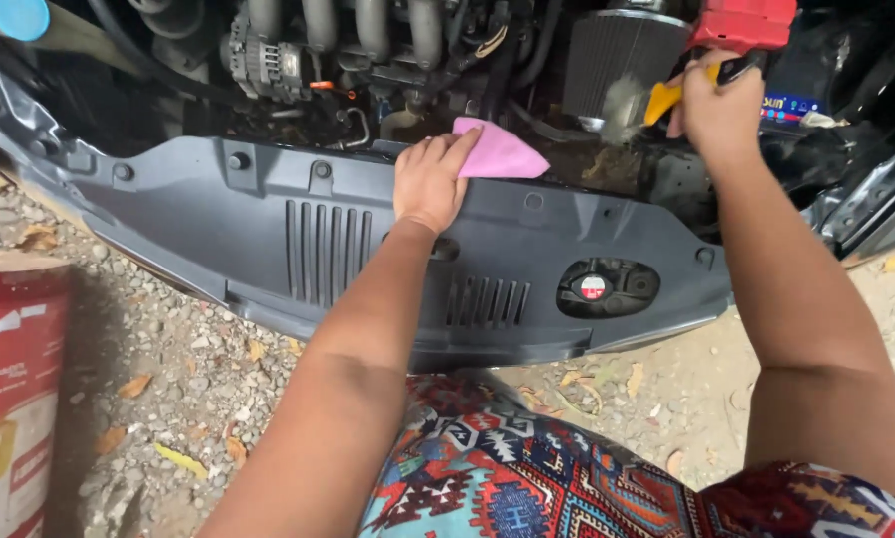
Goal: The person cleans the front plastic panel and engine bay of a car using a brush and a pink cloth. They scrub the surface with the brush and wipe away dust with the cloth, moving from the front grille area to the engine components.
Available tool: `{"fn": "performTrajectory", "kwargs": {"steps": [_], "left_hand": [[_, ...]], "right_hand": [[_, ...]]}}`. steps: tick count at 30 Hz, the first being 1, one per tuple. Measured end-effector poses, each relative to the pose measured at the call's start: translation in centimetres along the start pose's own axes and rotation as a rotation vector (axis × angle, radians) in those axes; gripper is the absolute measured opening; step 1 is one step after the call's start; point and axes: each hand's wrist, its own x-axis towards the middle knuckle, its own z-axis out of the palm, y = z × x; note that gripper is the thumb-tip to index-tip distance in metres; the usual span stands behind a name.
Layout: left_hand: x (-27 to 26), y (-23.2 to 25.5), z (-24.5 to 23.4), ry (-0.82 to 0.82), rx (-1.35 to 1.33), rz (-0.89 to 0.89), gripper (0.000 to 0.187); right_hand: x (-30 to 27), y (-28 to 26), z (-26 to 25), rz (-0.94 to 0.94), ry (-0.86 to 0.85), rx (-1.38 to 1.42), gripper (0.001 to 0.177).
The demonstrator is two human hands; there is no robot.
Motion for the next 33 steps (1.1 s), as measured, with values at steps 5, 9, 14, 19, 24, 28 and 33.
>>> {"fn": "performTrajectory", "kwargs": {"steps": [5,9,14,19,24,28,33], "left_hand": [[0.1,0.0,0.1,-0.017,-0.023,-0.017,0.059],[-0.1,0.0,-0.1,0.023,-0.058,-0.029,0.058],[-0.4,-1.0,2.9,0.095,0.028,-0.058,0.047],[0.1,0.0,0.1,0.041,-0.068,-0.042,0.058],[0.0,-0.3,0.9,0.081,-0.052,-0.032,0.057],[-0.4,-0.8,1.6,0.077,-0.073,-0.049,0.063],[-0.4,-0.4,0.6,0.108,-0.152,-0.016,0.060]], "right_hand": [[6.0,2.7,-1.8,0.009,0.020,-0.069,0.026],[3.0,3.8,-0.7,-0.283,0.207,0.284,0.024],[-7.2,5.6,1.3,-0.313,0.282,0.317,0.019],[-2.2,13.7,-1.7,0.149,0.399,0.070,0.036],[7.3,12.6,-0.2,-0.292,0.691,0.051,0.021],[6.9,16.4,4.5,-0.269,0.930,0.601,0.018],[-5.3,11.9,4.8,-0.248,0.476,0.265,0.013]]}}
